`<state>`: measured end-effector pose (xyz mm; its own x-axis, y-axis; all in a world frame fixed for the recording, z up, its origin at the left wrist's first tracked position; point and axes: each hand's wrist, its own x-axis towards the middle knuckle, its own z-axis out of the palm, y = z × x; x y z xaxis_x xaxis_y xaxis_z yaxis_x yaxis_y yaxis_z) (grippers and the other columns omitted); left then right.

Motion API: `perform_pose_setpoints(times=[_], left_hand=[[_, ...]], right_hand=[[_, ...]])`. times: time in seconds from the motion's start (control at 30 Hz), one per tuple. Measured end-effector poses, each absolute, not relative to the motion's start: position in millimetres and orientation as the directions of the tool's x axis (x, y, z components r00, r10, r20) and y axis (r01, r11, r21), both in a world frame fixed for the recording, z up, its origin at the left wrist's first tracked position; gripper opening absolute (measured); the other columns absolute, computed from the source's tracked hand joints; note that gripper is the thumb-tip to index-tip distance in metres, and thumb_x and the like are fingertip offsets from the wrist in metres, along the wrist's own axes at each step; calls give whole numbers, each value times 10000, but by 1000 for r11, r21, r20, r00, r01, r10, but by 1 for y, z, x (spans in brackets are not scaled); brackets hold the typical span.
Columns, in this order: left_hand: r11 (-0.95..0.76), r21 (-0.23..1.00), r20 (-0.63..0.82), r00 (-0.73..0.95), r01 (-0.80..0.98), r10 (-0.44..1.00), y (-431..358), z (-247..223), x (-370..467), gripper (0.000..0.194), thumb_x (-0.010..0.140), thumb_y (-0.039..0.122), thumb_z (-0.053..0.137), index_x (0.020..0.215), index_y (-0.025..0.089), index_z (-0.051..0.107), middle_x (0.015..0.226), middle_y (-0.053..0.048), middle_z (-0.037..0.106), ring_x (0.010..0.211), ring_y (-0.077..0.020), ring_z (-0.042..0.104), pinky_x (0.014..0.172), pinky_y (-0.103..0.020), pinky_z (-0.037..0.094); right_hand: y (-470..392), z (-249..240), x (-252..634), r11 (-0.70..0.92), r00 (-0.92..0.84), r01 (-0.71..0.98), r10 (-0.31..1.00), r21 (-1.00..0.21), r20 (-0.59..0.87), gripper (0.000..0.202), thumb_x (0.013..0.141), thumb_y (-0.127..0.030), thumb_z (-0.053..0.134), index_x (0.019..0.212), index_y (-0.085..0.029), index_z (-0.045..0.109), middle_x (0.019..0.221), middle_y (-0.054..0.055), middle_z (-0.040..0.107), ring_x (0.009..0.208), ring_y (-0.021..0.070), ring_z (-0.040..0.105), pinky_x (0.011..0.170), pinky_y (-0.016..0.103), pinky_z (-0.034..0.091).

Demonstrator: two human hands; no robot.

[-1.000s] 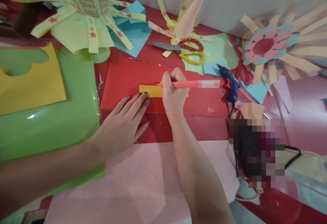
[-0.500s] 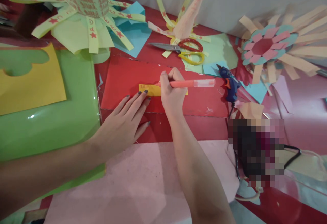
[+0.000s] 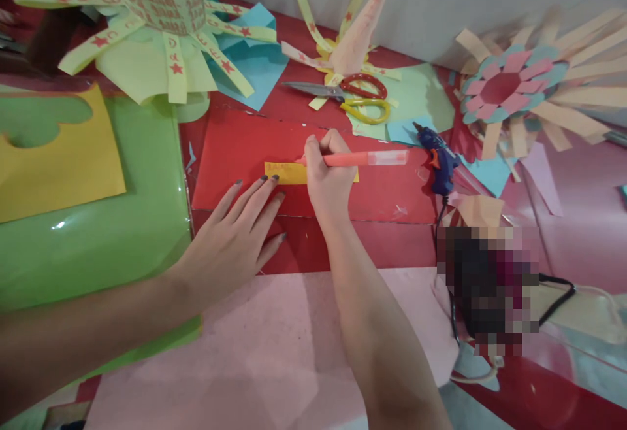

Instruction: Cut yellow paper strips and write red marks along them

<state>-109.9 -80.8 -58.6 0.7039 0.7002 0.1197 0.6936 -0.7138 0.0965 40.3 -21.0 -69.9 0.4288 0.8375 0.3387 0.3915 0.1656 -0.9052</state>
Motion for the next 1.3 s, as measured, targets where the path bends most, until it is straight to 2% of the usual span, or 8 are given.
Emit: perform_pose_setpoints(times=[0.2, 0.5, 0.67, 1.03, 1.3], left_hand=[[-698, 96, 113, 689, 709, 716, -81, -60, -110, 523, 926, 296, 306, 1328, -33, 368, 1377, -219, 410, 1268, -297, 396, 1081, -439, 281], [-683, 140, 88, 678, 717, 730, -81, -60, -110, 539, 928, 316, 302, 1349, -18, 341, 1414, -204, 367, 1295, -298, 355, 1087, -440, 267], [-673, 143, 82, 669, 726, 739, -81, -60, -110, 543, 930, 319, 284, 1358, -13, 328, 1423, -199, 355, 1308, -296, 335, 1093, -438, 253], [-669, 175, 75, 668, 722, 740, -81, -61, -110, 546, 927, 315, 294, 1370, -2, 309, 1437, -195, 333, 1316, -291, 323, 1097, -442, 240], [-689, 91, 107, 681, 719, 725, -82, -60, -110, 534, 929, 307, 291, 1348, -20, 342, 1411, -211, 368, 1296, -300, 356, 1078, -441, 274]], right_hand=[[-21, -68, 40, 161, 424, 411, 837, -897, 345, 380, 806, -282, 495, 560, -217, 212, 528, -70, 206, 464, 51, 392, 457, 204, 374], [-21, -68, 39, 164, 438, 389, 833, -906, 339, 383, 801, -279, 506, 553, -218, 221, 522, -71, 211, 454, 51, 386, 468, 209, 398], [-21, -69, 39, 165, 443, 368, 834, -915, 328, 375, 790, -228, 512, 546, -214, 227, 525, -70, 219, 457, 47, 376, 463, 208, 379], [-21, -71, 40, 170, 416, 412, 839, -895, 351, 380, 807, -339, 494, 563, -218, 229, 533, -66, 222, 480, 59, 413, 456, 211, 382], [-19, -70, 41, 161, 430, 387, 840, -908, 332, 373, 807, -263, 500, 551, -215, 234, 527, -71, 223, 461, 52, 358, 467, 214, 368]])
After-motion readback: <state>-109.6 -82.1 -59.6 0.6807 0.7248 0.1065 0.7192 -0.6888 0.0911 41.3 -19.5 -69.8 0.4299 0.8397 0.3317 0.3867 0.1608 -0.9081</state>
